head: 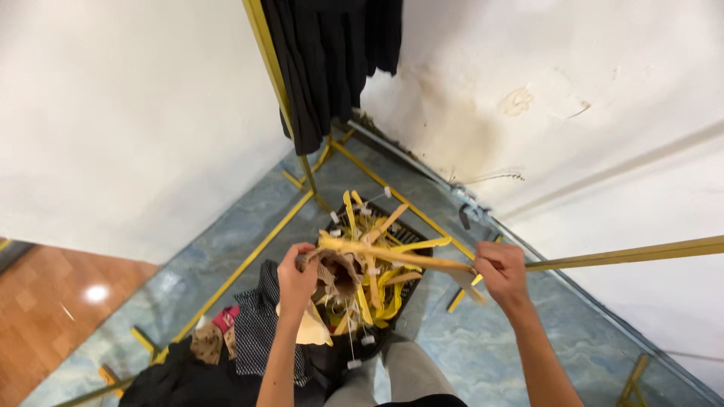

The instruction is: The person picks up garments from a pile on the floor, places them on hangers, and hangs them on a metal clothing rack. The person handles black shorts, light grey shorts, a black dress, and a beige top, using both plastic and wooden hangers.

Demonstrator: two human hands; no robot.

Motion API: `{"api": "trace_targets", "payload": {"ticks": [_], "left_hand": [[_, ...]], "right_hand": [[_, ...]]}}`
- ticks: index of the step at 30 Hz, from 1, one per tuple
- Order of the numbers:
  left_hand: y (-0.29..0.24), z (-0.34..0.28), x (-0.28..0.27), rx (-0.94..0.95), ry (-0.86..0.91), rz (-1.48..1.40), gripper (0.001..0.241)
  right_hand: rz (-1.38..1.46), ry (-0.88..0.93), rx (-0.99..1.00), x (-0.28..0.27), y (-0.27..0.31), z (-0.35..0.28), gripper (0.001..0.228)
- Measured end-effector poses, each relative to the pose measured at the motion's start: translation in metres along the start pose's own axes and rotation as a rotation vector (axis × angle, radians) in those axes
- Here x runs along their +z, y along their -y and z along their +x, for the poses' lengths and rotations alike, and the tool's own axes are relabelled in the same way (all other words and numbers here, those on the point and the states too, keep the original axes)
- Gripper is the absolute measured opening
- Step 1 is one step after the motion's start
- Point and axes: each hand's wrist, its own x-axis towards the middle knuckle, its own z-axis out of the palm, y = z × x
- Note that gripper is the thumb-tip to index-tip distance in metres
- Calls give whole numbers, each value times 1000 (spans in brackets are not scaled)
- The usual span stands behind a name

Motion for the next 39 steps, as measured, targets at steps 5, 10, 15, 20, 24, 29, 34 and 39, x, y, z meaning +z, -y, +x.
{"api": "trace_targets", "payload": {"ticks": [5,10,15,20,24,29,34,39], "left_hand": [[-63,24,-1,245,-22,-65,18],[-142,31,3,343,112,10,24],[-208,32,9,560,271,286,36],[-228,34,10,798,190,540,46],[-214,43,21,1062,13,748,31],[-184,42,55,814,351,601,19],[-164,27,66,773,321,592,28],[-158,26,59,601,430,641,46]], "right_hand": [[20,-38,-41,-15,26,5,16],[69,-144,-169,-6,39,29,18],[296,-364,-172,12,48,54,14],[545,-406,-212,-2,42,88,16],[573,-364,-274,-5,37,106,20],[543,-316,-340,17,30,127,24],[757,-250,-259,34,31,134,26],[583,-105,-213,34,44,142,20]]}}
